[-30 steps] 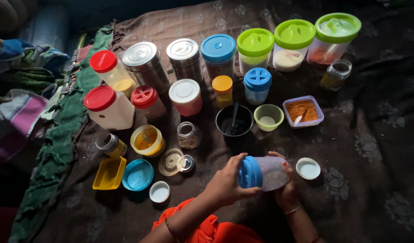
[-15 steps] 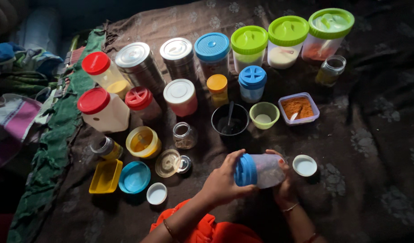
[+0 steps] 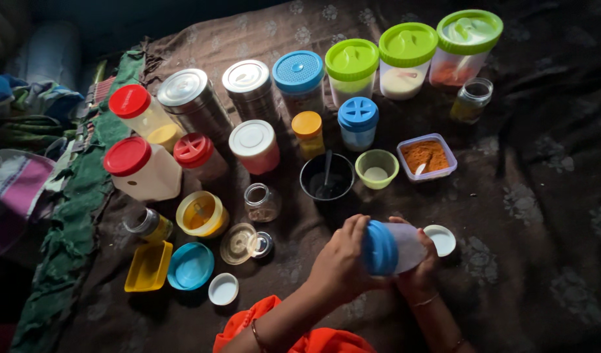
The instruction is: The person sits on a cloth-covered floor and systematically closes various plastic and glass containers with different colored lids. They pick up each container, align and screw on the lid, then place it back among the others.
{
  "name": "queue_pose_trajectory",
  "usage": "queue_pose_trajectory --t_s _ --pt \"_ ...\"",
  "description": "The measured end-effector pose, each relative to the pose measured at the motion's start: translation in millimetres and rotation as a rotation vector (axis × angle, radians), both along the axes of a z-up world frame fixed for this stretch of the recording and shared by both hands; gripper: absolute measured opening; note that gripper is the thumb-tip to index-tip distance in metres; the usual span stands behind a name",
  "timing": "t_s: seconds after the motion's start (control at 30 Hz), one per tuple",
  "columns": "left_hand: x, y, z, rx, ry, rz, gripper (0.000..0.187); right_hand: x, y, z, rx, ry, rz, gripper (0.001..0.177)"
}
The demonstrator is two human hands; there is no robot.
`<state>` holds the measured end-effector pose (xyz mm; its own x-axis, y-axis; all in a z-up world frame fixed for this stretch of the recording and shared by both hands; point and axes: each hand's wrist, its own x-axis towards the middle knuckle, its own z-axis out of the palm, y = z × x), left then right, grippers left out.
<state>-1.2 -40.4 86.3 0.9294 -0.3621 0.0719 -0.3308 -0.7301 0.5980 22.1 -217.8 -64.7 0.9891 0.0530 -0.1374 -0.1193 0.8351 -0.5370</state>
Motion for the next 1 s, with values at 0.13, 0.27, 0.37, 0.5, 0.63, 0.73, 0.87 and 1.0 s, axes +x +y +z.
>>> queue_pose_trajectory --t_s 0.13,0.27,0.37,0.5,0.63,0.73,0.87,1.0 --pt "2.4 -6.1 9.1 0.028 -0.098 -0.087 0.118 3.4 -3.8 1.6 0.055 0.017 0.04 0.066" --pt "9.3 -8.9 12.3 0.051 -0.093 -0.129 0.116 0.2 -3.9 4.1 0.008 0.125 0.068 0.069" --pt "13.5 -11.2 13.6 0.007 -0.135 -0.156 0.116 3.0 -2.6 4.5 0.081 0.121 0.028 0.07" --pt "20.2 -17.0 14.4 -0.013 -0.279 -0.243 0.114 5.1 -6.0 4.7 0.202 0.256 0.02 0.073" --pt "32.0 -20.8 16.2 -0.023 -0.267 -0.261 0.114 5.8 -6.3 6.2 0.256 0.272 0.011 0.08" --pt "48.7 -29.7 24.2 -0.023 -0.258 -0.29 0.114 8.0 -4.3 5.6 0.22 0.308 -0.045 0.082" --pt "89.9 -48.3 32.3 -0.038 -0.376 -0.273 0.11 13.0 2.2 -5.8 0.366 0.02 0.035 0.079" --pt "163.2 -72.6 29.6 -0.137 -0.592 -0.2 0.112 17.8 3.8 -12.5 0.309 0.139 0.037 0.077"
